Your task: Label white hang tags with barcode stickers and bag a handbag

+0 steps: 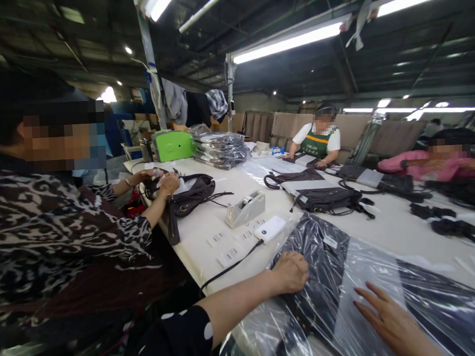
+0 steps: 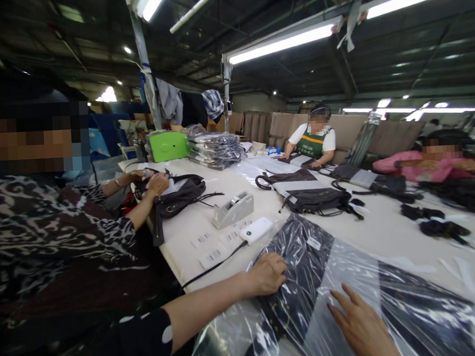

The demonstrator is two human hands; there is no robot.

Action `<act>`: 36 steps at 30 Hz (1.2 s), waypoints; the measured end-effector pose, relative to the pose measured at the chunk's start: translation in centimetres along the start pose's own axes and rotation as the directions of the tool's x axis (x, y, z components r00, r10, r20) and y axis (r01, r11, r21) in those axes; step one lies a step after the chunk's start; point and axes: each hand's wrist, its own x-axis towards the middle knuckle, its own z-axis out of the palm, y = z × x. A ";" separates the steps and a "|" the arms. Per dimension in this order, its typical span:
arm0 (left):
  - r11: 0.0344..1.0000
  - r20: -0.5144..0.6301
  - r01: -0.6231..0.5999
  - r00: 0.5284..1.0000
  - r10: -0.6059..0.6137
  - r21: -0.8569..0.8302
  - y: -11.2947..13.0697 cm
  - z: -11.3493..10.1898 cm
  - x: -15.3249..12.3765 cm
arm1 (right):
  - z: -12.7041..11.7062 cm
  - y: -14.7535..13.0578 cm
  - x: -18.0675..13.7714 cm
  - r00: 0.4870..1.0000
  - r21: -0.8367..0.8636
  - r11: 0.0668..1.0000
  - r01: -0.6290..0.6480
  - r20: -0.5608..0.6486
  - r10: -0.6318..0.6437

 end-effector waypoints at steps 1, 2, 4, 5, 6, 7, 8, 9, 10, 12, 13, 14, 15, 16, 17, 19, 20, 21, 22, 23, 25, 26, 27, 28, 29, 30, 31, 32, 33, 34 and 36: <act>1.000 -0.001 0.002 1.000 -0.002 -0.011 0.1 -0.2 -0.3 | -1.5 -0.4 -1.1 0.998 -0.009 1.000 -0.009 0.057 0.009; 1.000 -0.001 0.004 1.000 -0.004 -0.027 0.1 -0.5 -0.6 | -3.1 -0.9 -2.3 0.994 -0.036 0.998 -0.046 0.097 0.050; 0.998 0.000 0.004 1.000 -0.004 -0.070 0.2 -0.8 -1.4 | -6.7 -2.1 -4.9 0.975 -0.106 0.987 -0.119 0.177 0.136; 0.995 0.001 -0.006 1.000 0.006 -0.098 0.1 -0.9 -1.7 | -8.4 -2.8 -6.1 0.960 -0.142 0.979 -0.148 0.219 0.177; 0.992 0.004 -0.016 1.000 0.017 -0.125 0.0 -0.8 -1.9 | -9.9 -3.4 -7.2 0.943 -0.175 0.969 -0.175 0.252 0.216; 0.988 0.009 -0.028 1.000 0.029 -0.150 -0.3 -0.6 -2.2 | -11.2 -4.0 -8.3 0.924 -0.213 0.954 -0.210 0.275 0.265; 0.986 0.010 -0.035 0.999 0.037 -0.163 -0.6 -0.3 -2.4 | -12.1 -4.4 -9.5 0.908 -0.253 0.937 -0.240 0.284 0.309; 0.991 0.015 -0.027 0.999 0.029 -0.127 -0.9 0.2 -2.7 | -12.7 -4.7 -10.6 0.892 -0.291 0.918 -0.269 0.285 0.351; 0.996 0.038 -0.028 0.999 0.031 -0.090 -1.2 0.7 -2.9 | -13.0 -4.9 -11.8 0.877 -0.325 0.899 -0.294 0.281 0.389; 0.998 0.064 -0.056 0.996 0.057 -0.026 -1.7 1.6 -3.7 | -13.1 -5.2 -14.2 0.858 -0.366 0.869 -0.331 0.266 0.439; 0.997 0.069 -0.071 0.995 0.071 -0.003 -1.9 2.0 -4.1 | -12.9 -5.3 -15.4 0.854 -0.373 0.861 -0.347 0.254 0.454; 0.996 0.068 -0.085 0.994 0.083 0.015 -2.1 2.2 -4.5 | -12.7 -5.3 -16.4 0.853 -0.370 0.855 -0.362 0.237 0.464; 0.995 0.064 -0.095 0.994 0.093 0.030 -2.3 2.4 -4.9 | -12.5 -5.4 -17.2 0.855 -0.362 0.853 -0.376 0.218 0.470; 0.994 0.057 -0.101 0.993 0.099 0.044 -2.4 2.5 -5.3 | -12.3 -5.4 -17.9 0.859 -0.352 0.851 -0.389 0.196 0.473; 0.993 0.048 -0.106 0.993 0.103 0.061 -2.6 2.4 -5.7 | -12.3 -5.5 -18.5 0.861 -0.342 0.848 -0.404 0.171 0.479; 0.989 0.016 -0.107 0.994 0.106 0.098 -2.8 2.2 -6.5 | -12.6 -5.7 -19.3 0.864 -0.332 0.841 -0.428 0.123 0.488; 0.988 -0.002 -0.107 0.994 0.108 0.114 -2.9 2.1 -7.0 | -12.9 -5.9 -19.7 0.865 -0.331 0.836 -0.437 0.100 0.491; 0.987 -0.021 -0.104 0.994 0.107 0.124 -3.0 1.9 -7.4 | -13.3 -6.0 -19.9 0.865 -0.334 0.830 -0.446 0.077 0.496; 0.987 -0.038 -0.097 0.994 0.103 0.126 -3.2 1.8 -8.0 | -13.7 -6.1 -20.2 0.863 -0.339 0.823 -0.456 0.057 0.502; 0.989 -0.054 -0.084 0.994 0.091 0.117 -3.3 1.8 -8.5 | -14.1 -6.1 -20.6 0.859 -0.347 0.814 -0.466 0.042 0.510; 0.997 -0.076 -0.027 0.997 0.032 0.070 -3.6 2.0 -9.6 | -14.8 -6.0 -21.4 0.845 -0.366 0.789 -0.493 0.015 0.535; 0.999 -0.081 0.021 0.997 -0.018 0.034 -3.8 2.1 -10.1 | -15.1 -5.8 -21.9 0.833 -0.377 0.773 -0.511 0.005 0.554; 0.997 -0.085 0.074 0.994 -0.074 -0.004 -3.9 2.4 -10.7 | -15.2 -5.6 -22.5 0.820 -0.382 0.757 -0.530 -0.001 0.573; 0.992 -0.087 0.123 0.988 -0.126 -0.039 -4.1 2.6 -11.1 | -15.4 -5.4 -23.1 0.805 -0.380 0.744 -0.550 -0.004 0.593; 0.984 -0.090 0.168 0.981 -0.173 -0.067 -4.2 2.8 -11.6 | -15.5 -5.1 -23.7 0.790 -0.375 0.730 -0.572 -0.012 0.613; 0.975 -0.095 0.203 0.973 -0.211 -0.089 -4.3 3.0 -12.0 | -15.5 -4.8 -24.2 0.775 -0.368 0.716 -0.594 -0.023 0.631; 0.967 -0.100 0.231 0.965 -0.241 -0.105 -4.3 3.1 -12.5 | -15.5 -4.5 -24.7 0.762 -0.358 0.703 -0.615 -0.040 0.646; 0.960 -0.102 0.255 0.958 -0.267 -0.117 -4.3 3.2 -12.8 | -15.6 -4.3 -25.1 0.750 -0.347 0.691 -0.635 -0.061 0.659; 0.952 -0.100 0.277 0.952 -0.290 -0.127 -4.3 3.2 -13.2 | -15.7 -4.1 -25.4 0.738 -0.337 0.677 -0.654 -0.085 0.669; 0.945 -0.095 0.298 0.945 -0.312 -0.137 -4.3 3.1 -13.5 | -15.8 -4.0 -25.4 0.726 -0.333 0.662 -0.671 -0.114 0.678; 0.935 -0.101 0.323 0.935 -0.339 -0.147 -4.2 2.9 -13.8 | -16.2 -4.0 -25.0 0.714 -0.338 0.639 -0.691 -0.179 0.677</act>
